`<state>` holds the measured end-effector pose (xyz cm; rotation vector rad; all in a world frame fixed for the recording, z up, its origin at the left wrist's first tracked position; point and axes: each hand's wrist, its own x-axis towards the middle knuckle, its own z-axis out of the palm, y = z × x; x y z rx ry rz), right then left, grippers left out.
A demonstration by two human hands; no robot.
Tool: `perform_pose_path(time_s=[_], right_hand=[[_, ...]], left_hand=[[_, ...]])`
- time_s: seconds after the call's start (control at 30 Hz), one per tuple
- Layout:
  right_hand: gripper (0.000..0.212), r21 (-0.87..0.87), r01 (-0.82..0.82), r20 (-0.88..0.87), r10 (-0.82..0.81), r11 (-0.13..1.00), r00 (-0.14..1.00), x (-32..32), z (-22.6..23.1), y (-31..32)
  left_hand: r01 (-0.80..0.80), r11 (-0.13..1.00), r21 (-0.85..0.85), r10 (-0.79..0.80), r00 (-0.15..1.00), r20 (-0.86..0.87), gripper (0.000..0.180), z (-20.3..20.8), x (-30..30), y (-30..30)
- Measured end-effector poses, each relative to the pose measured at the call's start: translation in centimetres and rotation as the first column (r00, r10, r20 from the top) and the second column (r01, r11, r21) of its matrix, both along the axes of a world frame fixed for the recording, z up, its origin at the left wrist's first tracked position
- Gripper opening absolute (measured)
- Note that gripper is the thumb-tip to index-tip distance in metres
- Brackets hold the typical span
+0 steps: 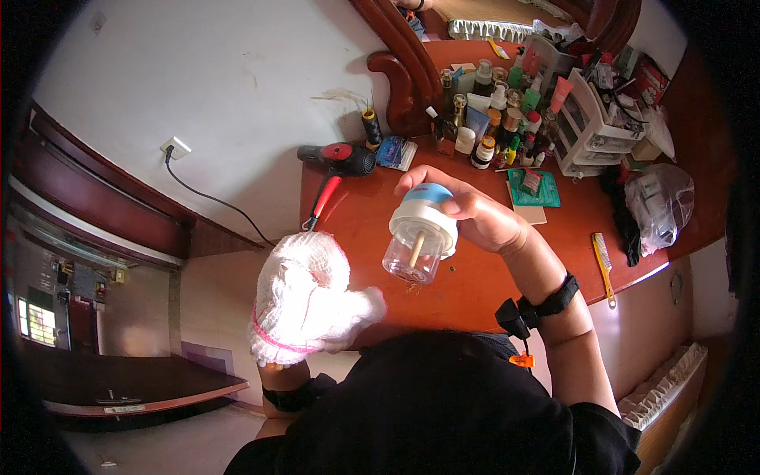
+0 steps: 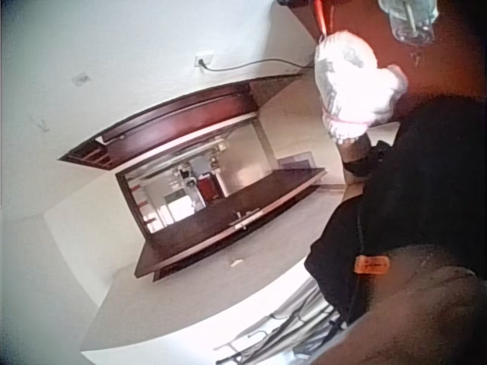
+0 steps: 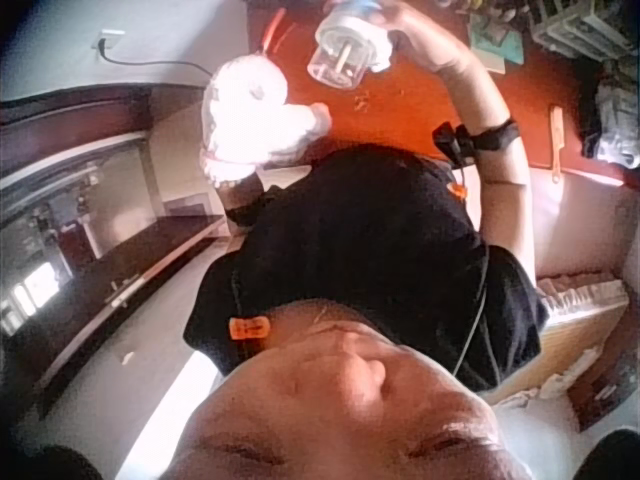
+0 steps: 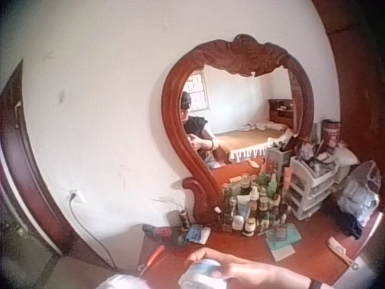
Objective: The person refills a liquid mosquito repellent device by removing a cloth covering, unscrewing the empty bottle, and attaching a new liquid container before placing it on a surface.
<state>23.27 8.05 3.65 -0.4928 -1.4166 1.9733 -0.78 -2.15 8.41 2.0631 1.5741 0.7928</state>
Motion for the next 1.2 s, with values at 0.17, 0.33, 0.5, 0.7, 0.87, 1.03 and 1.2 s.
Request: perform_pose_path(time_s=[0.17, 0.33, 0.5, 0.7, 0.87, 1.03, 1.2], right_hand=[[0.069, -0.018, -0.050, -0.046, 0.049, 0.999, 0.998, 0.3, -0.9, 0.6], [0.070, -0.002, -0.009, -0.086, 0.009, 1.000, 0.996, 0.2, -0.3, 0.8], [0.070, 0.075, 0.060, -0.009, -0.060, 0.995, 0.998, 0.4, 1.2, 0.2], [0.070, 0.126, 0.025, 0.029, -0.029, 0.992, 0.999, 0.4, 2.0, 0.0], [0.070, 0.167, -0.003, 0.004, 0.002, 0.986, 1.000, 0.6, 2.4, -0.1], [0.054, 0.299, -0.062, -0.035, 0.076, 0.952, 0.996, 1.0, 2.5, 0.3], [0.064, 0.312, -0.052, 0.075, 0.030, 0.949, 0.997, 0.7, 3.7, -0.2]], left_hand=[[0.001, 0.985, 0.171, -0.003, 1.000, 0.011, 0.038, 2.6, 1.8, 0.0], [0.016, 0.984, 0.178, -0.012, 1.000, -0.027, 0.038, 1.3, 0.8, 0.1], [0.012, 0.996, 0.090, -0.003, 0.995, -0.102, 0.030, -0.6, 0.1, -0.3], [0.146, 0.952, 0.268, -0.102, 0.980, -0.171, 0.035, -0.7, 0.3, 0.1], [0.061, 0.992, 0.112, -0.046, 0.990, -0.131, 0.030, -0.3, 0.7, -0.1], [0.053, 0.998, 0.019, -0.050, 0.987, -0.154, 0.036, -1.4, 0.3, -0.4], [0.240, 0.910, 0.337, -0.178, 0.962, -0.207, 0.023, -0.2, 0.5, -0.2]])
